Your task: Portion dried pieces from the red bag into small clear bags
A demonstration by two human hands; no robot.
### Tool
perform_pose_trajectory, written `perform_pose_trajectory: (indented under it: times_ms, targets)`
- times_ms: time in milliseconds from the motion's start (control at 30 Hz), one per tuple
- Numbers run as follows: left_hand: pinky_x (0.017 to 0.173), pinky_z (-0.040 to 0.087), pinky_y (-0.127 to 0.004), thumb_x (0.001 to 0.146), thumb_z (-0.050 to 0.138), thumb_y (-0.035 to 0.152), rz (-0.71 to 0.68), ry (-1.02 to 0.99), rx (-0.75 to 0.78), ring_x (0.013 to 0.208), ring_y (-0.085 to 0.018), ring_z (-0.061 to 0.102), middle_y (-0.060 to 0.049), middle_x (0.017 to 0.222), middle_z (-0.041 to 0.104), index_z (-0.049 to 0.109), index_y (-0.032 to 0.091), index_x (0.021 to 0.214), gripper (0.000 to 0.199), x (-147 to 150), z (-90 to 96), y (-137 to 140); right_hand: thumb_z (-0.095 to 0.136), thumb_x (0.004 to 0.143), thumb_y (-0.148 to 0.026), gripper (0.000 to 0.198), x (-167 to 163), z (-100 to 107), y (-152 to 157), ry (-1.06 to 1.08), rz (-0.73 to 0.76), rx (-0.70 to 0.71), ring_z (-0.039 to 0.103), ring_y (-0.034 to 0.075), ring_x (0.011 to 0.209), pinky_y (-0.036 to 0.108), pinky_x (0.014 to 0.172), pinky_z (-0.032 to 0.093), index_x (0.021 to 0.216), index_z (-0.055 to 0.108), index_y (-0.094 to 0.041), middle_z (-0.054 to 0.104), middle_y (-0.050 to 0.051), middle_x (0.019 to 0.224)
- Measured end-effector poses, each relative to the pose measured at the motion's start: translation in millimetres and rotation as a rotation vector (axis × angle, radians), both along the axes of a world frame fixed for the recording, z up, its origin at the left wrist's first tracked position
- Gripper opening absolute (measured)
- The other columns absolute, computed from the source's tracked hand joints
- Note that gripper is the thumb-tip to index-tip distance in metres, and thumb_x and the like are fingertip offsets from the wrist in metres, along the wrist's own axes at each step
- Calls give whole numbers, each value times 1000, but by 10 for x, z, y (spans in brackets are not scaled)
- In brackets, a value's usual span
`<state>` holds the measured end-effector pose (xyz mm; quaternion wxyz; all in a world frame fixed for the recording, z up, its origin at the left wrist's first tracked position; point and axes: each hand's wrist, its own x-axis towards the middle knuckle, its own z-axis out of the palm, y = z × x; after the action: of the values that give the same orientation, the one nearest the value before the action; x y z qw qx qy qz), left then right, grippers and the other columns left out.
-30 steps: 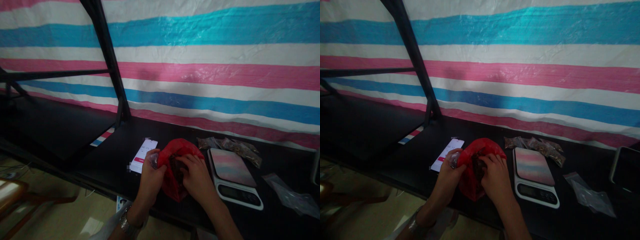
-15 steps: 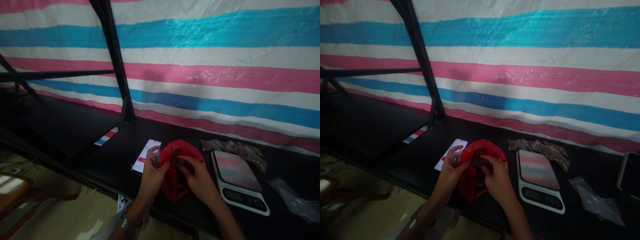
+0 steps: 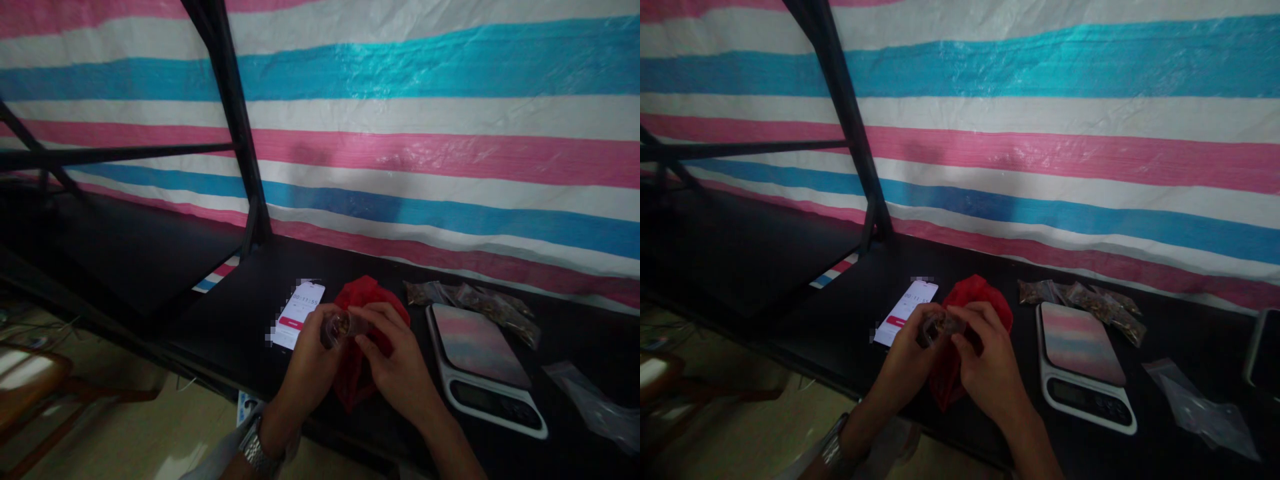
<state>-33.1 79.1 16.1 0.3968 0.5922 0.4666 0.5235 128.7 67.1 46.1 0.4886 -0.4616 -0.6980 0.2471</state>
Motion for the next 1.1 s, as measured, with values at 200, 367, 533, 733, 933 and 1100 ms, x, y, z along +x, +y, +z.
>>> perform_pose_trajectory:
  times_ms: [200,367,533,733,933,1100]
  targets:
    - [96,54,-39,81,64,8,44,107,38,108,-24,66,-5,116,71,68,25,116,39,-5,-64,12,50,96,-4,49,-71,-38,-59,-150,25,122,70,21,117,37,102,62,130,73,-31,66,8,127]
    - [104,51,-44,83,69,14,30,81,27,114,-26,66,-7,122,69,65,24,123,41,16,-53,-5,46,96,0,47,-76,-33,-44,-237,4,261,71,20,118,37,105,61,126,70,-26,71,9,126]
    - [108,50,-46,86,70,19,27,117,40,119,-27,64,-9,125,68,66,23,125,40,23,-39,-9,43,95,4,48,-33,-41,-32,-293,-11,352,73,20,118,38,109,60,121,72,-23,77,8,123]
    - [106,51,-45,87,70,23,48,149,31,117,-27,66,-8,123,69,70,25,123,36,29,-3,4,44,93,6,49,-8,-1,-48,-269,8,391,73,19,121,35,110,59,120,74,-22,77,8,126]
    - [104,51,-45,88,71,31,47,149,15,114,-27,66,-9,121,70,71,24,121,34,23,29,8,48,99,-2,43,-18,-4,-42,-205,-58,364,74,19,116,34,102,62,122,74,-27,75,7,127]
    - [95,53,-40,93,69,38,126,50,25,103,-24,69,-7,111,72,68,23,119,30,13,75,10,60,101,-16,28,70,-14,-3,-104,-308,350,71,22,115,38,100,60,123,73,-28,72,6,123]
